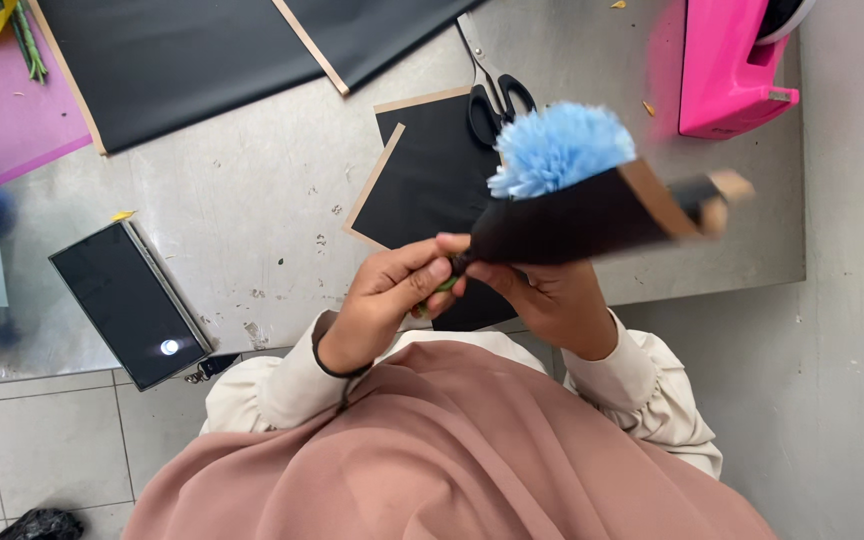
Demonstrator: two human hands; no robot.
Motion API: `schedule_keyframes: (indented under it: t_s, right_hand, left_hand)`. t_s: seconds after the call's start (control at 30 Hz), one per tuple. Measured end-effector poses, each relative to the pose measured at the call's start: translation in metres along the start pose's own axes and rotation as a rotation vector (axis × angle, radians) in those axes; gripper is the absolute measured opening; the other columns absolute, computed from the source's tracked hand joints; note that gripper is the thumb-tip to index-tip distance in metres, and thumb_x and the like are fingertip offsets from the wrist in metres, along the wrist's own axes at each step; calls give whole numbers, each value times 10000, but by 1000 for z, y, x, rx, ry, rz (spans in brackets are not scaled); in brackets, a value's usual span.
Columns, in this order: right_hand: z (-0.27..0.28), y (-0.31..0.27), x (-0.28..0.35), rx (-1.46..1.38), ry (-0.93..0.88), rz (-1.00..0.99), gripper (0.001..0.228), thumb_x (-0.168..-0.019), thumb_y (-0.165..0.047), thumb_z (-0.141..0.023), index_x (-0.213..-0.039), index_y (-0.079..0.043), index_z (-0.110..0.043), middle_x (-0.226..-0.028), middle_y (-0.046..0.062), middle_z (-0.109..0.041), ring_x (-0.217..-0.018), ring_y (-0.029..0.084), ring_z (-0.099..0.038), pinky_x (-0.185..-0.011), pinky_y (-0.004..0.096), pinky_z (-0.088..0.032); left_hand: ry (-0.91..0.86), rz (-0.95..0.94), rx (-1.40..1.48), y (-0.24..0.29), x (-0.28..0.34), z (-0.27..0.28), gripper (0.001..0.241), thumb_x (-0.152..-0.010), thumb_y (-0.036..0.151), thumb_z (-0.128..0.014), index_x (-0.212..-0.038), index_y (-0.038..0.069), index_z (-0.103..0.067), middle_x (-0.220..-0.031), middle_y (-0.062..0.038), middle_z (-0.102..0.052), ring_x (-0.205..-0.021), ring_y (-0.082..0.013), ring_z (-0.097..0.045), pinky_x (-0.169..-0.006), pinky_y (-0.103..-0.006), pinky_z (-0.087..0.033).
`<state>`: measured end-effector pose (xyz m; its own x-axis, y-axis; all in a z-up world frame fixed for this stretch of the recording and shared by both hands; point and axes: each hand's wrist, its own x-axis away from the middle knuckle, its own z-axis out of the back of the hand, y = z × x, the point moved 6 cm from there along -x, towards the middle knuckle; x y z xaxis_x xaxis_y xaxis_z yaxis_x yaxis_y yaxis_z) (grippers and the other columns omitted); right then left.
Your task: The person prepares a small bouquet by cutting pieces of black wrapping paper with scissors, folding them, and wrapping them around a blue flower.
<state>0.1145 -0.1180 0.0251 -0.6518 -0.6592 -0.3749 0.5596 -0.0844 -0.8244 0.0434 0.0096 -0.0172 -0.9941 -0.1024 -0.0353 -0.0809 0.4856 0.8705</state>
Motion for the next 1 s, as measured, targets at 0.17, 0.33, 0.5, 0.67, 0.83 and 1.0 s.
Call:
schedule_keyframes:
  t_s: [0.17,0.33,0.5,0.67,0.83,1.0]
  right_hand:
    - [6,23,5,146,-73,-1,153,-955,-83,-737,-1073,8,-774,-1006,153,-779,-948,306,-764,-924,465,-576]
    - [3,27,14,441,189,-3,32,-897,-40,-783,-887,-25,-756,-665,121,-631,-657,375,-660,-629,450,-551]
    - [-7,26,27,513,355,71,283,-852,-112,-876,-681,-82,-652,-560,35,-463,-500,259,-531,-544,266,-487]
    - [5,28,22,427,280,36,296,-801,-122,-903,-768,-38,-620,-654,85,-507,-571,268,-519,-607,281,-493]
    - [23,28,1,139,-59,-59,631,-677,-248,-978,-1138,44,-661,-975,241,-700,-916,422,-720,-781,487,-567]
    - [56,7,-22,-230,176,-319,484,-919,-389,-719,-1176,-15,-550,-1017,86,-622,-889,138,-605,-771,257,-509]
  left_hand:
    - [-126,168,112,7,-12,-7,321,-1079,205,-473,-1093,-29,-692,-660,-130,-637,-604,-142,-576,-608,-259,-474]
    - [133,-414,-807,34,-7,-4,312,-1041,134,-620,-1289,-54,-625,-1272,-271,-609,-1205,-473,-619,-1037,-544,-493]
    - [157,-403,-710,-6,3,18,210,-988,115,-690,-1179,36,-727,-1157,-119,-702,-1125,-343,-703,-943,-424,-567]
    - [11,-292,-533,-39,22,40,189,-983,70,-617,-1101,3,-748,-1150,-171,-727,-1085,-360,-712,-936,-465,-558]
    - [125,-476,-841,33,17,14,117,-965,-4,-659,-1027,-20,-757,-986,-157,-734,-943,-393,-754,-833,-431,-612]
    - [60,-516,-971,35,20,3,30,-968,-32,-651,-973,-55,-670,-956,-172,-669,-870,-357,-669,-814,-424,-568]
